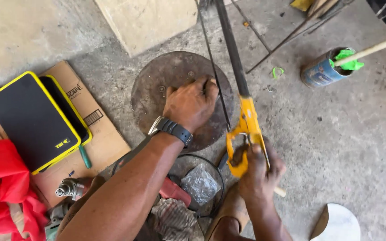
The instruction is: The person is completing a metal sawing task and then proceeds to use a screwdriver to disassemble or adjust an angle grinder.
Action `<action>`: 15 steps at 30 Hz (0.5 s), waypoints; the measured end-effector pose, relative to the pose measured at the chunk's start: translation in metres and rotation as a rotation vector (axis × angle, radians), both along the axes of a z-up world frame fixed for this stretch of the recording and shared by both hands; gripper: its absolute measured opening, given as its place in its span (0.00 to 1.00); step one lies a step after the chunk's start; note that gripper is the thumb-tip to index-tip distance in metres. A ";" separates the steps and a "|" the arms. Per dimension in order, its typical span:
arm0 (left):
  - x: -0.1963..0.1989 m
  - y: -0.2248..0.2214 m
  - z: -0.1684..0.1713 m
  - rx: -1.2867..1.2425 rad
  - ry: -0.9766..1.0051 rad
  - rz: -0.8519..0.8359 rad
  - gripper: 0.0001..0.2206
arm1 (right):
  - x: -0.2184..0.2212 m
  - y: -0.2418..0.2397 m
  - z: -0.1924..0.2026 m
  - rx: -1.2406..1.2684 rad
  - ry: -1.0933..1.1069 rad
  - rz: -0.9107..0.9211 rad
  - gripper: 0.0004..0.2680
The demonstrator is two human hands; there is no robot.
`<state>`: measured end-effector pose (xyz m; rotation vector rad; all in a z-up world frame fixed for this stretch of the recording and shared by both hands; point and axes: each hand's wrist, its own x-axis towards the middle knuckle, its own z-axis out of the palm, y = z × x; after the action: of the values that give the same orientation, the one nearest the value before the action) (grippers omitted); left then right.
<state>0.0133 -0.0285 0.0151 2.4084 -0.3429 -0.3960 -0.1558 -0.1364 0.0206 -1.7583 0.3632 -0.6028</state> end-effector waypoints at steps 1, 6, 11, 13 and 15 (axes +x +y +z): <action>-0.004 0.006 -0.003 0.001 0.001 0.008 0.35 | -0.006 0.003 -0.002 0.001 0.001 0.008 0.19; -0.002 0.005 -0.002 -0.003 -0.009 -0.017 0.33 | -0.015 0.007 -0.015 0.152 -0.105 0.012 0.18; -0.005 0.004 -0.008 -0.017 -0.031 0.014 0.35 | -0.023 0.003 -0.015 0.242 -0.094 0.016 0.15; -0.003 0.006 -0.007 -0.035 -0.062 0.031 0.32 | -0.026 0.002 -0.010 0.331 -0.101 0.023 0.14; -0.004 0.005 -0.005 -0.031 -0.036 0.039 0.27 | -0.035 -0.003 0.002 0.513 -0.194 -0.031 0.16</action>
<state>0.0095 -0.0237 0.0101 2.3905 -0.3154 -0.3281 -0.1911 -0.1390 0.0221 -1.1963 0.3710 -0.6317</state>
